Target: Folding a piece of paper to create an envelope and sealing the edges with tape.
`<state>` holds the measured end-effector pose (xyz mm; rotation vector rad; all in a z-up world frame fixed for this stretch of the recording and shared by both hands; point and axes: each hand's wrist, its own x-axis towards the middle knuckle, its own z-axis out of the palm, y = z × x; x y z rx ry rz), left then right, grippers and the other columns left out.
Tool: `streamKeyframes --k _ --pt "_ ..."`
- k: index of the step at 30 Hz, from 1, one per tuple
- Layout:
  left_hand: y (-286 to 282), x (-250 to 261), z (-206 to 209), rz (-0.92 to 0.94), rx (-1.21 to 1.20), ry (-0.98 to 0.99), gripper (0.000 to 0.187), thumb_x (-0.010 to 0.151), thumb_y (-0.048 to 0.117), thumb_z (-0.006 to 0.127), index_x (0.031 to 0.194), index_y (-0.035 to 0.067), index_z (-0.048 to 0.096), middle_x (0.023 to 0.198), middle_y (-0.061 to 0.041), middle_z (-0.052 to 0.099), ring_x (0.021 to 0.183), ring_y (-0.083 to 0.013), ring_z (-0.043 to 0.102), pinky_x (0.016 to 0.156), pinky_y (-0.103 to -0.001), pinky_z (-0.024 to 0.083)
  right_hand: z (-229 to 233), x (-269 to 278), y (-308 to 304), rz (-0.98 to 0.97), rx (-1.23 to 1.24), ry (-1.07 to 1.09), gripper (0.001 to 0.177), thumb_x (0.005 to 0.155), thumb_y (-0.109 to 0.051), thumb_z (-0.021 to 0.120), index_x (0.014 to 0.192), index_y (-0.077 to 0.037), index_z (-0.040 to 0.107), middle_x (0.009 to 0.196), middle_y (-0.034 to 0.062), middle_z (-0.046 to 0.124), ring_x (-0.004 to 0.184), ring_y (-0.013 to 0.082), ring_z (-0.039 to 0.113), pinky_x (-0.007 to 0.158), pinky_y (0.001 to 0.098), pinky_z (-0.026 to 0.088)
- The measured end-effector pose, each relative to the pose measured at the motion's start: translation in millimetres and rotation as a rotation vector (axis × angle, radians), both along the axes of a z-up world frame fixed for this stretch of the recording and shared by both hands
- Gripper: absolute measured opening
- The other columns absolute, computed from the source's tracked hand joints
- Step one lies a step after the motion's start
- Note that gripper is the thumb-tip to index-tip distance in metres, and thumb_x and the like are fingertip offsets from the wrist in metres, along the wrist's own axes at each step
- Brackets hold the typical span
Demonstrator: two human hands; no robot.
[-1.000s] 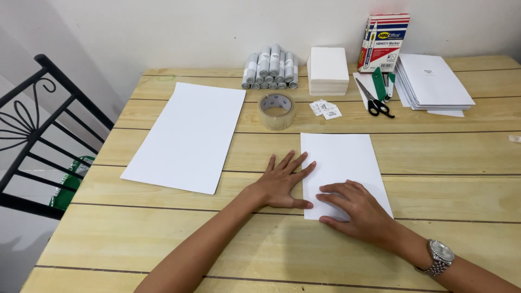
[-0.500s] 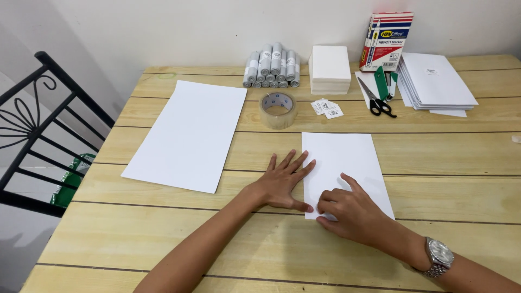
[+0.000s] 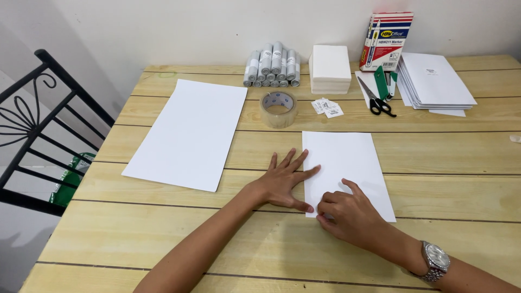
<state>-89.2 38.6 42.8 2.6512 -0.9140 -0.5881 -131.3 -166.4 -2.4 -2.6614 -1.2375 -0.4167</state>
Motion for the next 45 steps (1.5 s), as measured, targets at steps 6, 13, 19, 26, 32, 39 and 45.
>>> streamKeyframes --k 6,13,19,26,32,39,45 --pt "-9 -3 -5 0.033 0.062 -0.014 0.103 0.058 0.072 0.047 0.145 0.034 0.007 0.152 -0.012 -0.017 0.138 -0.0383 -0.02 0.107 -0.058 -0.009 -1 -3 -2 0.019 0.06 -0.028 0.012 0.08 -0.024 0.063 0.071 -0.017 0.064 0.078 -0.0088 0.063 0.062 0.0121 0.061 0.09 0.0449 0.038" --pt "-12 -10 20 0.061 0.113 0.087 0.108 0.054 0.069 0.049 0.146 0.034 0.004 0.152 -0.008 -0.022 0.138 -0.0331 -0.025 0.108 -0.056 -0.012 21 -20 -35 0.037 -0.166 0.484 0.074 0.091 -0.053 0.041 0.146 -0.016 0.007 0.155 0.002 0.004 0.141 0.0166 0.005 0.108 0.0452 0.004" --pt "-14 -8 20 0.09 0.131 0.112 0.108 0.055 0.066 0.054 0.146 0.035 0.005 0.152 -0.006 -0.022 0.139 -0.0324 -0.024 0.108 -0.057 -0.011 27 -28 -80 -0.252 -0.27 0.644 0.084 0.091 -0.047 0.05 0.145 -0.02 -0.009 0.155 -0.0042 -0.013 0.142 0.0114 -0.01 0.11 0.0442 -0.007" --pt "-16 -7 22 0.115 0.156 0.129 0.108 0.055 0.063 0.058 0.146 0.035 0.007 0.153 -0.003 -0.022 0.139 -0.0309 -0.025 0.109 -0.057 -0.01 29 -50 -114 -0.345 -0.296 0.604 0.087 0.087 -0.057 0.047 0.145 -0.026 -0.01 0.155 -0.0095 -0.012 0.142 0.0086 -0.008 0.107 0.0515 -0.009" --pt "-16 -7 20 0.118 0.148 0.138 0.108 0.056 0.063 0.059 0.146 0.035 0.007 0.153 -0.004 -0.022 0.138 -0.0301 -0.026 0.109 -0.056 -0.011 23 -59 -130 -0.355 -0.31 0.537 0.084 0.087 -0.057 0.049 0.146 -0.029 -0.003 0.155 -0.0131 -0.004 0.142 0.0092 -0.007 0.103 0.058 -0.009" --pt "-18 -8 24 0.115 0.141 0.146 0.108 0.056 0.062 0.058 0.147 0.034 0.006 0.152 -0.004 -0.023 0.138 -0.0304 -0.027 0.108 -0.057 -0.011 9 -56 -136 -0.426 -0.789 -0.698 0.086 0.078 -0.085 0.006 0.147 -0.033 0.002 0.157 -0.0129 0.002 0.144 0.006 0.003 0.112 0.0498 0.001" --pt "-19 -8 28 0.119 0.186 0.151 0.108 0.057 0.06 0.059 0.147 0.034 0.006 0.152 -0.005 -0.024 0.138 -0.031 -0.027 0.109 -0.057 -0.011 21 -34 -100 -0.079 -0.193 0.485 0.081 0.087 -0.059 0.04 0.146 -0.021 0.001 0.155 0.0018 0.002 0.142 0.0175 0.004 0.103 0.0606 -0.001"
